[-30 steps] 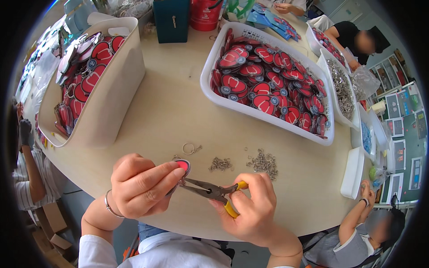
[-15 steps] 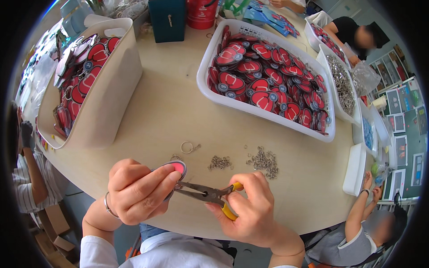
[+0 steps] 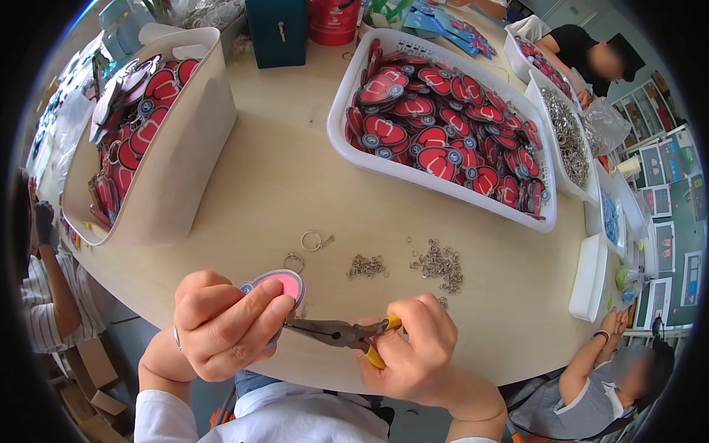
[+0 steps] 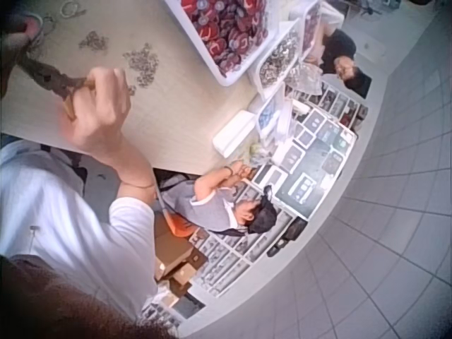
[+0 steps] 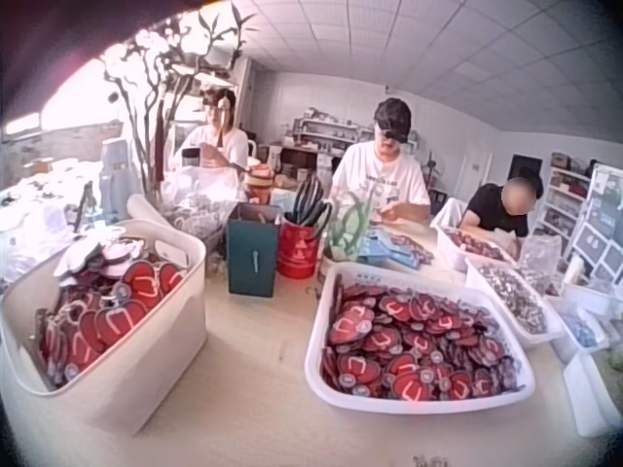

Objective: The person assembles heart-shaped keychains by attaching split rings and key rings to the charms using pliers. They repeatedly pick up a charm, open a split ring, link it to the charm and a key ring, then close the ring, placing finished units into a container.

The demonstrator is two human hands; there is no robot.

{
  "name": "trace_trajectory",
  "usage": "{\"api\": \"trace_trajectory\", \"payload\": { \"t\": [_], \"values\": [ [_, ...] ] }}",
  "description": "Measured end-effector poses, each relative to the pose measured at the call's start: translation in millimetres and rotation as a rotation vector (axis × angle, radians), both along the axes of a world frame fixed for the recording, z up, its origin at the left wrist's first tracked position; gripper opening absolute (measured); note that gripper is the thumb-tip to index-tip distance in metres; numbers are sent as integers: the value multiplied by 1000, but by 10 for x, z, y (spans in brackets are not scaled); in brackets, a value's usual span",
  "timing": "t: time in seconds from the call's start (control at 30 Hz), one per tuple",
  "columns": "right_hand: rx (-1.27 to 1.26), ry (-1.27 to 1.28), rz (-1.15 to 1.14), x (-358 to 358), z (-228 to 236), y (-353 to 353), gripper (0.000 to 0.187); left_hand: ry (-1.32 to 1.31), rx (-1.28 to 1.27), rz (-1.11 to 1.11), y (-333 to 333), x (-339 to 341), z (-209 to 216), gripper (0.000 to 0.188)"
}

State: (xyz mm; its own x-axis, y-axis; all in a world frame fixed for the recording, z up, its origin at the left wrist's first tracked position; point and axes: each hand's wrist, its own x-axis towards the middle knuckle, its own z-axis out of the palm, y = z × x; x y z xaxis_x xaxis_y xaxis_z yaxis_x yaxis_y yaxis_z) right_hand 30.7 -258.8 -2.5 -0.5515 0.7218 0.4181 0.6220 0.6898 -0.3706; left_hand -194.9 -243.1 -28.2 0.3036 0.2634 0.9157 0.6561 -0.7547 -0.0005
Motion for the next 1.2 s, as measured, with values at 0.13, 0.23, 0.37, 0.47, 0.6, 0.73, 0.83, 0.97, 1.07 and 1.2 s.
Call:
{"api": "trace_trajectory", "payload": {
  "t": [0.13,0.23,0.37,0.47,0.6,0.73,0.83,0.97,1.07,1.2],
  "values": [
    [74,-64,-26,-2,-20,-15,21,6,-4,2,-3,-7,9,35],
    [17,-1,15,-19,-15,34,24,21,11,11,6,-19,11,35],
    [-59,59,48,-35,12,52,26,43,20,12,9,-36,15,35],
    [-75,69,58,-7,10,61,25,46,33,18,13,-26,7,35],
    [-55,20,60,49,10,46,24,63,41,-21,33,-20,15,33],
    [-4,-11,69,59,3,58,24,90,51,-35,55,-37,30,32],
    [-61,22,66,59,-8,114,25,181,-45,-64,55,-91,175,32],
    [-36,132,-164,229,79,587,27,310,-162,353,111,-375,618,26],
    [-57,18,-512,445,79,1201,33,-14,-28,611,245,-706,962,17],
    [-187,-119,-448,654,36,1653,41,78,-148,819,730,-1455,1115,19]
  ]
}}
